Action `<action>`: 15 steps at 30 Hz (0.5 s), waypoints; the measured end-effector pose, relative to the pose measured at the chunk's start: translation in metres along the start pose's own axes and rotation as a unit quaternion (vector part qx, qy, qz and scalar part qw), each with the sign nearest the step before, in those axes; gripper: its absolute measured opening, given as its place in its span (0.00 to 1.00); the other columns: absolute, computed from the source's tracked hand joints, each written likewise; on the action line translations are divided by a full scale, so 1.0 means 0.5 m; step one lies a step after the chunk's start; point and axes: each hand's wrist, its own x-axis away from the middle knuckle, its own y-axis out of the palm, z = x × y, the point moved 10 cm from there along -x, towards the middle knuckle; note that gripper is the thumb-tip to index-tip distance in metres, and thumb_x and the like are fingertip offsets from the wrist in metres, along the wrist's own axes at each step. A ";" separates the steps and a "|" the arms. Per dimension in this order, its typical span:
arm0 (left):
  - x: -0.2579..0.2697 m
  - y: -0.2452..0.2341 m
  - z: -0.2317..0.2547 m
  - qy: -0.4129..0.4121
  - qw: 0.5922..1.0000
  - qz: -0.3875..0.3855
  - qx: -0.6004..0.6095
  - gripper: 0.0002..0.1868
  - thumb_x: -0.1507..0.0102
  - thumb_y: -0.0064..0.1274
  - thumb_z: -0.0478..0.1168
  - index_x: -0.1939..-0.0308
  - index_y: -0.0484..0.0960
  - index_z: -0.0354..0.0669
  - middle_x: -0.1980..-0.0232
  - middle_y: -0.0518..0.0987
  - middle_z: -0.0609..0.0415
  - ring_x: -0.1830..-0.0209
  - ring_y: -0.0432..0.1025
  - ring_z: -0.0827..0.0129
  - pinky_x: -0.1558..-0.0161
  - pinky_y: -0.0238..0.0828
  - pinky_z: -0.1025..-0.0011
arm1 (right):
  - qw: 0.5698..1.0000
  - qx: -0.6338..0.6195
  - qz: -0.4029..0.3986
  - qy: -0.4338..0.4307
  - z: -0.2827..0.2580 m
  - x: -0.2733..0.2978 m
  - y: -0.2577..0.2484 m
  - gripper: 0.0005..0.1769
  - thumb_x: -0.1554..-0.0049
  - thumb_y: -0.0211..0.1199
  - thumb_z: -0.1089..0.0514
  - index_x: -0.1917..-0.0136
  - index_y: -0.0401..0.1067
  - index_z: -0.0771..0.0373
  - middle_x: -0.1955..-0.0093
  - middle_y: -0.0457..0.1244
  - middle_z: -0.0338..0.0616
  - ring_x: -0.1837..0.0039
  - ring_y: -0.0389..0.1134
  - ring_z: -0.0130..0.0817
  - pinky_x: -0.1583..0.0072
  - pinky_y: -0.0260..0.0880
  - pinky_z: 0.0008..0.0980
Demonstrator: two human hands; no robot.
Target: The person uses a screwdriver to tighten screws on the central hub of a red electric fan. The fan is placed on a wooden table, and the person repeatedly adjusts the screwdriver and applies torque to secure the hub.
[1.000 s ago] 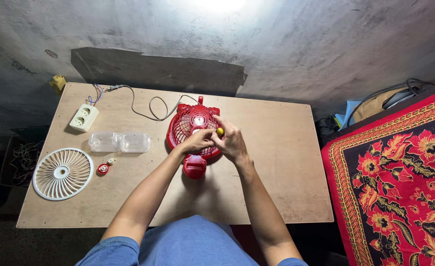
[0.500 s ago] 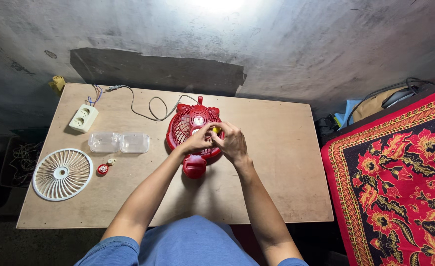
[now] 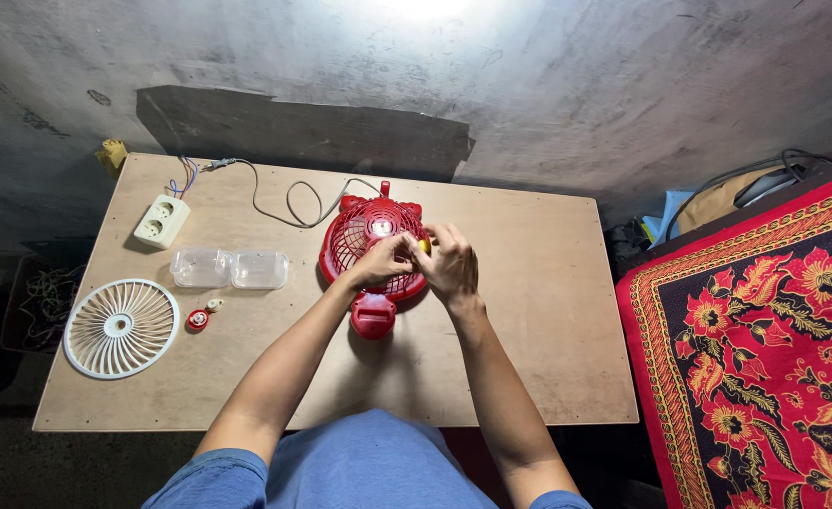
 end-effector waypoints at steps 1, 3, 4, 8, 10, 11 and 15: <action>0.000 0.000 0.006 0.003 1.000 0.018 -0.008 0.19 0.44 0.61 0.32 0.50 0.75 0.37 0.54 0.81 0.54 0.53 0.78 0.70 0.46 0.78 0.68 | 0.999 0.026 -0.008 0.022 0.009 -0.002 0.004 0.21 0.45 0.73 0.45 0.51 0.78 0.66 0.55 0.71 0.55 0.58 0.75 0.43 0.57 0.77 0.40; 0.005 -0.002 0.018 0.010 0.998 0.054 -0.023 0.21 0.45 0.62 0.33 0.50 0.74 0.37 0.54 0.81 0.52 0.53 0.78 0.68 0.46 0.78 0.67 | 0.995 0.077 -0.024 0.066 0.028 -0.003 0.010 0.25 0.47 0.74 0.40 0.59 0.77 0.66 0.59 0.71 0.54 0.61 0.73 0.44 0.61 0.74 0.43; 0.006 -0.003 0.011 -0.021 0.996 0.067 -0.054 0.22 0.45 0.63 0.34 0.49 0.74 0.38 0.53 0.82 0.52 0.53 0.78 0.67 0.47 0.77 0.66 | 0.993 0.077 -0.041 0.083 0.035 -0.004 0.018 0.24 0.46 0.73 0.40 0.57 0.76 0.65 0.58 0.71 0.54 0.61 0.74 0.43 0.60 0.74 0.42; 0.009 -0.006 0.003 -0.086 0.980 0.087 -0.159 0.25 0.43 0.64 0.39 0.45 0.72 0.39 0.50 0.83 0.47 0.49 0.79 0.62 0.45 0.77 0.62 | 0.987 0.079 -0.076 0.116 0.043 -0.003 0.026 0.22 0.44 0.70 0.42 0.54 0.76 0.63 0.57 0.72 0.53 0.58 0.75 0.43 0.57 0.75 0.42; 0.007 -0.002 0.016 -0.046 0.985 0.071 -0.152 0.29 0.43 0.64 0.39 0.41 0.70 0.38 0.45 0.81 0.44 0.44 0.77 0.59 0.41 0.75 0.61 | 0.991 0.074 -0.071 0.090 0.026 -0.003 0.020 0.19 0.45 0.70 0.45 0.52 0.78 0.63 0.55 0.72 0.53 0.56 0.75 0.45 0.55 0.76 0.43; 0.003 0.000 0.030 -0.003 0.991 0.054 -0.125 0.33 0.44 0.64 0.39 0.38 0.68 0.38 0.42 0.79 0.43 0.40 0.75 0.58 0.38 0.74 0.60 | 0.993 0.069 -0.064 0.065 0.014 -0.004 0.013 0.18 0.47 0.70 0.48 0.51 0.78 0.63 0.54 0.72 0.53 0.55 0.75 0.46 0.54 0.76 0.43; -0.004 0.010 0.032 0.047 0.997 -0.056 -0.025 0.46 0.46 0.64 0.34 0.26 0.57 0.42 0.31 0.69 0.42 0.31 0.66 0.57 0.31 0.64 0.61 | 0.993 0.050 -0.094 0.052 0.004 -0.001 0.009 0.16 0.48 0.68 0.55 0.46 0.79 0.60 0.52 0.72 0.51 0.52 0.75 0.46 0.50 0.76 0.43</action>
